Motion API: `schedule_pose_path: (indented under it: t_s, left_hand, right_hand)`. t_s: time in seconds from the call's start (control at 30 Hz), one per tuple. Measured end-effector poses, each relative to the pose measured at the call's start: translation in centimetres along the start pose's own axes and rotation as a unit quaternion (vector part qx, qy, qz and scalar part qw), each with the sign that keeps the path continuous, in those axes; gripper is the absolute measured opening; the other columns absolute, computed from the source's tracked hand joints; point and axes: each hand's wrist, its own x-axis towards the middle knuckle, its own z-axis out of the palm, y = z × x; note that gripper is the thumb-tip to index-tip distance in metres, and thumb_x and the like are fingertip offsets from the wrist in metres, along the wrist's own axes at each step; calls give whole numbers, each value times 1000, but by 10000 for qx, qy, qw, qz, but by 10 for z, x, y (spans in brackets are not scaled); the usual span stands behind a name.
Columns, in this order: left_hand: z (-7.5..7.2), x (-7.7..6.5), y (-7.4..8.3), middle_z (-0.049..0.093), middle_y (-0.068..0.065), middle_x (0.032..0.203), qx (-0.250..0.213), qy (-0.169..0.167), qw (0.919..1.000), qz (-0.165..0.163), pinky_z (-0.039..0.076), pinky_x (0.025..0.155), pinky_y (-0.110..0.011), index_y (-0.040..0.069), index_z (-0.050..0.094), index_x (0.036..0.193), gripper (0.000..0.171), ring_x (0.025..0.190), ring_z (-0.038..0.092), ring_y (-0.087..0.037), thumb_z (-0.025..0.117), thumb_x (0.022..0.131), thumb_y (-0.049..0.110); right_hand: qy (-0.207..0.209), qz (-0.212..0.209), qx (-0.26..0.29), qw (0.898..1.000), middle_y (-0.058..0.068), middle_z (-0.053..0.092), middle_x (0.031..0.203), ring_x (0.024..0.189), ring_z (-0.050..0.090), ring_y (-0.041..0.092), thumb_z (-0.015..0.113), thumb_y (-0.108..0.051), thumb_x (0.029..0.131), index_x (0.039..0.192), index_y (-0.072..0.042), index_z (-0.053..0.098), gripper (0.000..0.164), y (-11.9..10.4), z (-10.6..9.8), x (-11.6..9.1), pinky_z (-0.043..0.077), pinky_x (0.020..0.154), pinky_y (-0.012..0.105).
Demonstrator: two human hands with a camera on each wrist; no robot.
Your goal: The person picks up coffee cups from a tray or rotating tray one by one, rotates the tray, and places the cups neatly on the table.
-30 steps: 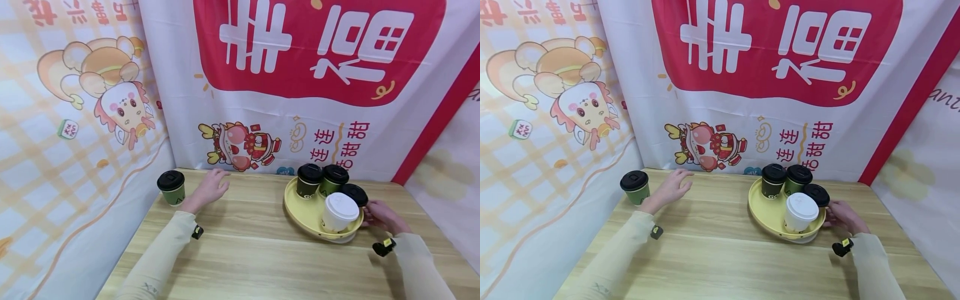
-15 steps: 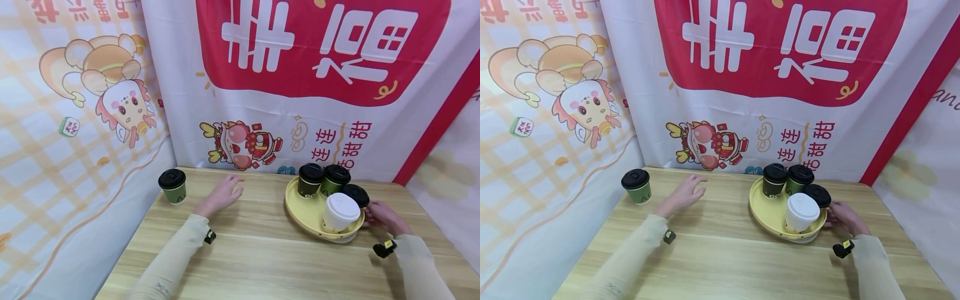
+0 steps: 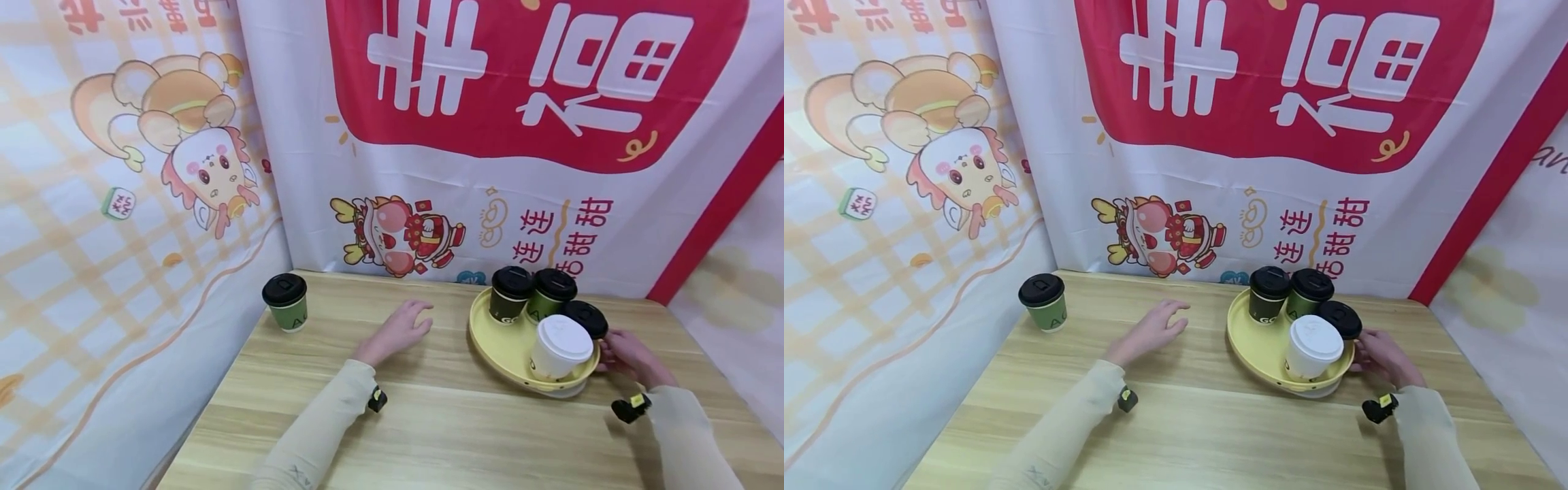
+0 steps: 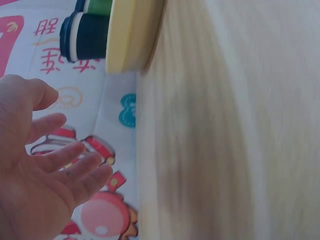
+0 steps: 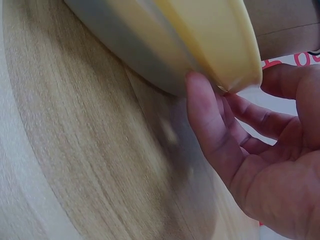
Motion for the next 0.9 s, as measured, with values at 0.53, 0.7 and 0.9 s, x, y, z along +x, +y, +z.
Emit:
schedule_pose_path:
  t_s: [0.53, 0.7, 0.9]
  left_hand:
    - [52, 17, 21, 52, -15, 128, -2202, -14, 9734, -632, 48, 89, -31, 10, 46, 133, 44, 110, 57, -22, 50, 95, 30]
    - [63, 24, 30, 58, -13, 121, -2658, 96, 9592, -963, 49, 87, -34, 5, 46, 133, 43, 108, 58, -24, 49, 95, 26]
    - [77, 33, 43, 60, -12, 117, -3026, 206, 9426, -1395, 50, 80, -32, 6, 46, 134, 46, 94, 62, -20, 52, 94, 28]
  right_hand:
    - [-19, 13, 19, 10000, -4, 52, 69, 66, 59, 11, 23, -21, 102, 93, -8, 47, 28, -1, 2, 1, 55, 70, 39]
    - [5, 9, -27, 10000, -4, 50, 68, 65, 58, 11, 24, -21, 101, 92, -9, 48, 28, -1, 2, 1, 55, 70, 40]
    - [63, 3, -96, 9999, -3, 53, 70, 66, 59, 12, 25, -21, 101, 94, -7, 46, 27, 0, -1, 1, 55, 69, 40]
